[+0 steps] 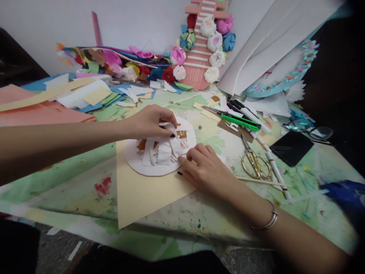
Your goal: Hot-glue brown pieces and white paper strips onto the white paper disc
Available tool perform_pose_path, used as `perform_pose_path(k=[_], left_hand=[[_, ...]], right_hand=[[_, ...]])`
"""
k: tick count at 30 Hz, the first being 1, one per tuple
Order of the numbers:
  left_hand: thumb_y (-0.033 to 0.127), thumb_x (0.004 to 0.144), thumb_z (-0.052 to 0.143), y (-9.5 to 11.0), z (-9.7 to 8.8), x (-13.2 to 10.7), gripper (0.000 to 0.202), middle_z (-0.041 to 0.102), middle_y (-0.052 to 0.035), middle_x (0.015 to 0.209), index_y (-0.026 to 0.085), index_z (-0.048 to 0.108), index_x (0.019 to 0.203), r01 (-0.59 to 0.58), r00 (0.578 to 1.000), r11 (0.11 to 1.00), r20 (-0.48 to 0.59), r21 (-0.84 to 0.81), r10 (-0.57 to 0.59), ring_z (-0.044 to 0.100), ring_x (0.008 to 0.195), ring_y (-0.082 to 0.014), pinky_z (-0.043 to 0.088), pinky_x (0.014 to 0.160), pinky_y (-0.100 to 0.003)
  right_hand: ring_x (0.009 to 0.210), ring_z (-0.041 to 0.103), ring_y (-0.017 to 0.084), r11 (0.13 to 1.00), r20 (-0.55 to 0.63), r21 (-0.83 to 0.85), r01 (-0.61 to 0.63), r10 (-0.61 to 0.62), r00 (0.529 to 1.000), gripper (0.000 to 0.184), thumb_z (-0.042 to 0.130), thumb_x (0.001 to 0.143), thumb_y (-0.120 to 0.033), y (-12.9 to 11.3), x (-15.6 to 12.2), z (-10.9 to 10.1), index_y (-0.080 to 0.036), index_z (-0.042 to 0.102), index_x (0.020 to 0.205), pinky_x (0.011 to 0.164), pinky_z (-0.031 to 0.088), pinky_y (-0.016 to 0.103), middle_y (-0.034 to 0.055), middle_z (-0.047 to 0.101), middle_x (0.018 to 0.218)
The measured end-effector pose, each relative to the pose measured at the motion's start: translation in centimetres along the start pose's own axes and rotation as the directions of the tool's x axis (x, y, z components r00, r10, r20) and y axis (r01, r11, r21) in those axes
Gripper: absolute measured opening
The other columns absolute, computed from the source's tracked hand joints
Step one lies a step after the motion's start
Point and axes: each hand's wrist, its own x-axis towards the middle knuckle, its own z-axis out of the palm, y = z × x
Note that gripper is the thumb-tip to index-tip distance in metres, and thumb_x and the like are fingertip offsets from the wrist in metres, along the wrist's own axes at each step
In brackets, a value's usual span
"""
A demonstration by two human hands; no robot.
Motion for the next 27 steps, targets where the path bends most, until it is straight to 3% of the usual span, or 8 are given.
perform_pose_path(k=[5,12,18,21,24,25,27], left_hand=[[0.042,0.070,0.068,-0.4,0.0,0.7,0.035,0.067,-0.0018,0.077,0.014,0.071,0.090,0.012,0.999,1.000,-0.039,-0.029,-0.013,0.060,0.072,-0.0150,0.043,0.067,-0.024],[0.036,0.064,0.072,-0.7,-0.2,1.3,0.026,0.065,0.0004,0.066,0.017,0.073,0.082,0.063,0.996,0.998,-0.061,-0.011,-0.064,0.059,0.062,-0.0140,0.041,0.058,-0.023],[0.038,0.064,0.073,-1.2,-0.2,1.5,0.026,0.067,-0.0020,0.068,0.016,0.069,0.079,0.054,0.996,0.991,-0.059,-0.122,-0.062,0.062,0.063,-0.0159,0.044,0.055,-0.024],[0.035,0.067,0.071,-1.7,-0.2,1.7,0.025,0.067,-0.0023,0.070,0.016,0.067,0.082,0.055,0.995,0.996,-0.084,-0.071,-0.061,0.062,0.063,-0.0163,0.046,0.056,-0.025],[0.030,0.073,0.067,-1.8,0.2,1.1,0.029,0.068,-0.0066,0.085,0.014,0.064,0.097,-0.052,0.967,0.984,-0.238,0.169,0.092,0.063,0.072,-0.0187,0.050,0.066,-0.031],[0.028,0.075,0.065,-1.6,0.5,0.6,0.031,0.067,-0.0099,0.096,0.013,0.062,0.102,-0.120,0.931,0.954,-0.303,0.275,0.205,0.063,0.082,-0.0210,0.051,0.073,-0.036],[0.025,0.081,0.061,-1.1,1.3,-1.0,0.030,0.060,-0.0156,0.118,0.014,0.059,0.108,-0.286,0.805,0.832,-0.351,0.475,0.477,0.058,0.105,-0.0265,0.048,0.091,-0.045]], right_hand=[[0.089,0.043,0.025,0.998,0.001,0.055,-0.029,0.029,1.000,0.029,0.046,0.098,-0.031,-0.1,0.0,0.3,-0.012,0.066,0.099,0.074,0.031,0.036,0.0130,0.060,0.091],[0.089,0.044,0.025,0.993,0.007,0.111,-0.039,0.038,0.999,0.029,0.049,0.096,-0.034,-0.3,0.0,0.4,-0.011,0.066,0.097,0.074,0.033,0.035,0.0133,0.060,0.092],[0.091,0.045,0.025,0.990,0.022,0.130,-0.045,0.043,0.999,0.029,0.048,0.097,-0.034,-0.3,0.0,0.4,-0.010,0.066,0.100,0.076,0.034,0.035,0.0135,0.060,0.095],[0.092,0.045,0.025,0.991,0.017,0.128,-0.042,0.040,0.999,0.028,0.049,0.096,-0.034,-0.2,-0.1,0.5,-0.011,0.066,0.101,0.076,0.034,0.036,0.0139,0.060,0.095],[0.091,0.044,0.025,0.990,0.020,0.129,-0.050,0.047,0.999,0.027,0.051,0.095,-0.033,-0.1,-0.2,0.3,-0.012,0.065,0.102,0.076,0.033,0.036,0.0140,0.060,0.095],[0.090,0.044,0.025,0.988,0.027,0.140,-0.057,0.054,0.998,0.026,0.050,0.096,-0.032,-0.1,-0.2,0.2,-0.012,0.066,0.102,0.076,0.033,0.036,0.0138,0.060,0.095],[0.089,0.044,0.024,0.981,0.038,0.179,-0.075,0.069,0.997,0.026,0.049,0.096,-0.031,0.1,-0.3,0.1,-0.014,0.067,0.102,0.076,0.034,0.035,0.0129,0.059,0.093]])
